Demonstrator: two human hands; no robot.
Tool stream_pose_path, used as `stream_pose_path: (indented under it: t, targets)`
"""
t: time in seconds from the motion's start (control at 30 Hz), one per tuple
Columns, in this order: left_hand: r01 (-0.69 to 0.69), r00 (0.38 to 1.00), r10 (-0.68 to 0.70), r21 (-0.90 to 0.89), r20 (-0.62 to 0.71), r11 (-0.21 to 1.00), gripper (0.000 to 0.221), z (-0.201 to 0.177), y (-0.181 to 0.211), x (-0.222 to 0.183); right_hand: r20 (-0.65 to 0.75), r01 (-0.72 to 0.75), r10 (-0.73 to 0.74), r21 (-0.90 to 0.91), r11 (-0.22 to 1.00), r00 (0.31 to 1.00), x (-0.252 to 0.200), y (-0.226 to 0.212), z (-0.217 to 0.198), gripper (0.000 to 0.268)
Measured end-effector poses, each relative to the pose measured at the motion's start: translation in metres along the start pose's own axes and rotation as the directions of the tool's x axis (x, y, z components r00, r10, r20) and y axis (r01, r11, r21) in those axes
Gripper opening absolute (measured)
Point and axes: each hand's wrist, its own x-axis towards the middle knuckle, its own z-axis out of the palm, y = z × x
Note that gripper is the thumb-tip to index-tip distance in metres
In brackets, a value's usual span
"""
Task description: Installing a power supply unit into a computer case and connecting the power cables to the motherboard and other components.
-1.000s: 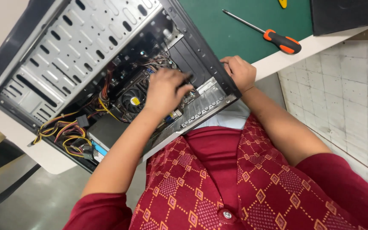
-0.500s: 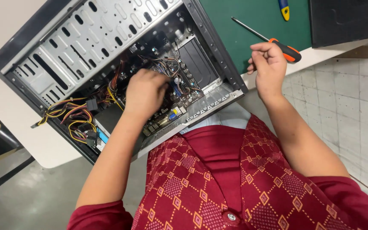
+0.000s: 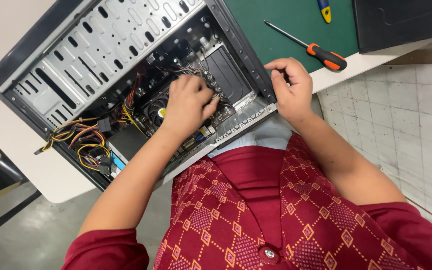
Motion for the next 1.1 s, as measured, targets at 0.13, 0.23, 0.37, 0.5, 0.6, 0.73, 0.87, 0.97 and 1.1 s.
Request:
stream_pose_path:
  t: [0.13, 0.23, 0.37, 0.5, 0.6, 0.73, 0.87, 0.97, 1.1]
  targets:
    - [0.138, 0.988, -0.113, -0.277, 0.105, 0.951, 0.029, -0.003, -0.008, 0.009, -0.002, -0.009, 0.009, 0.027, 1.0, 1.0, 0.0, 0.003, 0.001, 0.02]
    - [0.181, 0.971, -0.125, -0.288, 0.202, 0.94, 0.031, -0.007, -0.006, 0.022, 0.009, -0.002, 0.002, 0.018, 1.0, 1.0, 0.002, 0.005, 0.001, 0.02]
    - [0.157, 0.944, -0.112, -0.123, 0.31, 0.98, 0.027, 0.0, -0.002, 0.034, 0.02, -0.01, 0.01, 0.006, 1.0, 1.0, 0.001, 0.008, -0.001, 0.02]
    - [0.092, 0.923, -0.106, 0.054, 0.369, 0.994, 0.03, 0.023, -0.009, 0.033, 0.024, -0.024, 0.024, 0.008, 1.0, 0.999, 0.001, 0.006, -0.001, 0.02]
    - [0.053, 0.947, -0.081, 0.097, 0.312, 0.994, 0.029, 0.031, -0.012, 0.025, 0.017, -0.021, 0.021, 0.01, 1.0, 1.0, 0.002, 0.003, -0.002, 0.019]
    - [0.055, 0.966, -0.079, 0.101, 0.245, 0.993, 0.03, 0.04, -0.016, 0.017, 0.008, -0.037, 0.037, 0.015, 0.999, 0.999, 0.0, 0.009, -0.001, 0.019]
    - [0.033, 0.99, -0.042, 0.063, 0.137, 0.997, 0.02, 0.054, -0.02, 0.007, 0.007, -0.048, 0.048, 0.052, 0.997, 0.999, 0.0, 0.011, -0.001, 0.02]
    - [0.022, 0.995, -0.019, -0.035, 0.099, 0.999, 0.016, 0.055, -0.019, 0.003, 0.028, -0.087, 0.087, 0.006, 0.996, 0.996, 0.0, 0.005, -0.001, 0.021]
    - [-0.043, 0.998, 0.035, -0.176, -0.047, 0.983, 0.014, 0.044, -0.013, -0.001, 0.05, -0.127, 0.129, -0.043, 0.991, 0.99, 0.0, 0.001, -0.001, 0.02]
